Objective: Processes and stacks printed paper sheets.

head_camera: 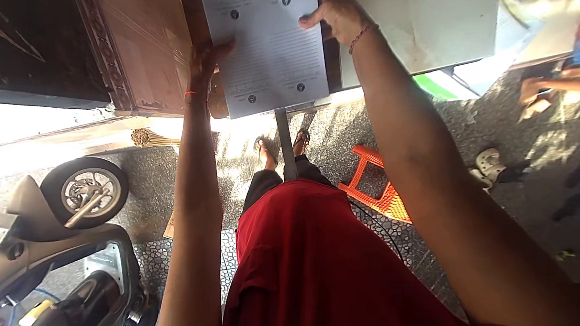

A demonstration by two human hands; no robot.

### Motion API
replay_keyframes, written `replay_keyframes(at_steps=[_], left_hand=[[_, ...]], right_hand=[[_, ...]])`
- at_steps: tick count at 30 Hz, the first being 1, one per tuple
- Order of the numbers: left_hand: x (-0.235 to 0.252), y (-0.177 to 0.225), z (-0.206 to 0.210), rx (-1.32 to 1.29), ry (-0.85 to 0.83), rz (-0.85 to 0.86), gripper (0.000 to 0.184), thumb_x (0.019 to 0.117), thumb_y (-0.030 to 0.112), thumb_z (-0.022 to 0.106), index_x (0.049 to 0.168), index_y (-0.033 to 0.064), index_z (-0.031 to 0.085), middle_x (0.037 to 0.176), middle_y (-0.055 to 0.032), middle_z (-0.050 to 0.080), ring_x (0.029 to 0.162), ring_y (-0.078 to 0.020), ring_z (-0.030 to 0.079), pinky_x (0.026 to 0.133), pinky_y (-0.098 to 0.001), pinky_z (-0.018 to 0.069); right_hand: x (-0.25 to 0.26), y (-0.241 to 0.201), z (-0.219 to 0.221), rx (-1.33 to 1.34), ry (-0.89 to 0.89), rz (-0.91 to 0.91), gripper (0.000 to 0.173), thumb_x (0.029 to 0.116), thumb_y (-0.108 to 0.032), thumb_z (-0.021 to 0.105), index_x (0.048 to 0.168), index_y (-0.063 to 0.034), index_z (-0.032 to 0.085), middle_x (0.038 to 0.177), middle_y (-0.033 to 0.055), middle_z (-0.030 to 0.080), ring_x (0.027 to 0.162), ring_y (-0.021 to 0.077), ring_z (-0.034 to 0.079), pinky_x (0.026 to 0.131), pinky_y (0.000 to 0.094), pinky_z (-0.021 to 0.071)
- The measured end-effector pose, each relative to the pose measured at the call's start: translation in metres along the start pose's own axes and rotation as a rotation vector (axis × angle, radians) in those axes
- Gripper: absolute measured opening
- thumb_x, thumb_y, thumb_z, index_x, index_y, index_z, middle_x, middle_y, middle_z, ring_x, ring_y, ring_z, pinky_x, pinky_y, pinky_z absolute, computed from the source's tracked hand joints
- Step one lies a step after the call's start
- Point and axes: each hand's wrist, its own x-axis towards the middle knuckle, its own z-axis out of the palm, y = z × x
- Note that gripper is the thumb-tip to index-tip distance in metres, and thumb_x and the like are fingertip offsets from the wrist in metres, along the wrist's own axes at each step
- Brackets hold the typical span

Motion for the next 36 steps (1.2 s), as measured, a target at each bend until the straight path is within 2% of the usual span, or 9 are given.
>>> replay_keyframes(at_steps=[5, 11, 17, 19, 22, 29, 31, 33, 36], left_hand=[[0.001, -0.001, 0.0, -0.029, -0.011, 0.0, 0.034, 0.0939, 0.023, 0.073, 0.121, 0.0042, 0.066, 0.108, -0.006, 0.071, 0.093, -0.01, 0.069, 0.082, -0.0285, 0.0578], [0.002, -0.001, -0.001, -0.029, -0.01, 0.012, 0.036, 0.0932, 0.023, 0.074, 0.122, 0.0043, 0.065, 0.111, -0.0062, 0.07, 0.096, -0.0105, 0.068, 0.084, -0.0295, 0.0579], [0.004, -0.005, -0.003, -0.031, -0.005, 0.024, 0.037, 0.0932, 0.024, 0.074, 0.122, 0.0038, 0.065, 0.111, -0.007, 0.07, 0.097, -0.012, 0.068, 0.085, -0.0314, 0.0578], [0.005, -0.006, -0.005, 0.019, 0.002, 0.013, 0.038, 0.093, 0.027, 0.074, 0.123, 0.0049, 0.066, 0.113, -0.0076, 0.071, 0.098, -0.0129, 0.068, 0.085, -0.0333, 0.0575], [0.006, -0.005, -0.006, 0.086, 0.008, -0.001, 0.041, 0.0938, 0.032, 0.072, 0.124, 0.005, 0.066, 0.114, -0.0087, 0.07, 0.099, -0.0138, 0.067, 0.086, -0.0358, 0.0559], [-0.003, 0.001, -0.005, 0.044, -0.025, 0.03, 0.033, 0.0992, 0.023, 0.065, 0.127, 0.004, 0.063, 0.113, -0.0068, 0.07, 0.098, -0.0107, 0.068, 0.088, -0.0326, 0.0571], [-0.01, 0.008, -0.003, 0.09, -0.016, 0.0, 0.037, 0.1006, 0.023, 0.063, 0.132, 0.0046, 0.058, 0.12, -0.0082, 0.067, 0.103, -0.0118, 0.066, 0.091, -0.0336, 0.056], [-0.021, 0.017, 0.002, 0.15, 0.009, -0.026, 0.041, 0.1022, 0.025, 0.061, 0.138, 0.0066, 0.055, 0.128, -0.0094, 0.065, 0.11, -0.0136, 0.064, 0.097, -0.0355, 0.0533], [-0.016, 0.014, 0.004, 0.12, 0.048, -0.038, 0.038, 0.1041, 0.017, 0.056, 0.138, 0.0019, 0.052, 0.127, -0.0112, 0.063, 0.108, -0.0127, 0.063, 0.095, -0.0337, 0.0536]], right_hand=[[-0.002, -0.003, 0.0, -0.01, -0.009, 0.027, 0.043, 0.0884, -0.014, 0.076, 0.126, -0.0021, 0.059, 0.106, 0.0086, 0.068, 0.086, 0.0129, 0.07, 0.073, 0.0278, 0.06], [0.0, -0.002, -0.001, -0.002, -0.003, 0.008, 0.041, 0.0871, -0.013, 0.077, 0.123, -0.0015, 0.06, 0.105, 0.0088, 0.069, 0.085, 0.0137, 0.071, 0.073, 0.0288, 0.0603], [0.005, 0.004, 0.002, 0.037, 0.036, 0.001, 0.053, 0.0816, -0.013, 0.081, 0.127, 0.0008, 0.057, 0.108, 0.0135, 0.068, 0.088, 0.0199, 0.07, 0.073, 0.036, 0.0605], [0.002, 0.005, 0.002, 0.062, 0.035, -0.008, 0.056, 0.0807, -0.011, 0.082, 0.129, 0.0021, 0.056, 0.113, 0.0165, 0.066, 0.094, 0.0235, 0.069, 0.078, 0.0402, 0.0602], [0.0, 0.006, 0.003, 0.078, 0.036, -0.027, 0.051, 0.0802, -0.01, 0.083, 0.123, 0.0053, 0.059, 0.114, 0.0207, 0.065, 0.099, 0.0281, 0.066, 0.083, 0.0455, 0.0578], [0.001, 0.01, 0.003, 0.038, 0.022, -0.059, 0.051, 0.0771, -0.015, 0.086, 0.115, 0.0086, 0.062, 0.114, 0.0255, 0.065, 0.106, 0.0362, 0.063, 0.091, 0.0559, 0.0508], [-0.002, 0.009, 0.001, 0.02, -0.003, -0.055, 0.054, 0.0789, -0.017, 0.085, 0.12, 0.008, 0.062, 0.119, 0.0263, 0.065, 0.113, 0.0389, 0.062, 0.096, 0.0588, 0.049], [-0.003, 0.007, -0.001, -0.023, -0.021, -0.062, 0.05, 0.0825, -0.021, 0.083, 0.12, 0.0062, 0.063, 0.12, 0.0249, 0.066, 0.115, 0.0393, 0.062, 0.095, 0.0606, 0.0487], [-0.003, 0.009, -0.002, -0.06, -0.042, -0.073, 0.043, 0.0861, -0.024, 0.078, 0.117, 0.0019, 0.065, 0.12, 0.0224, 0.066, 0.115, 0.0385, 0.063, 0.091, 0.061, 0.049]])
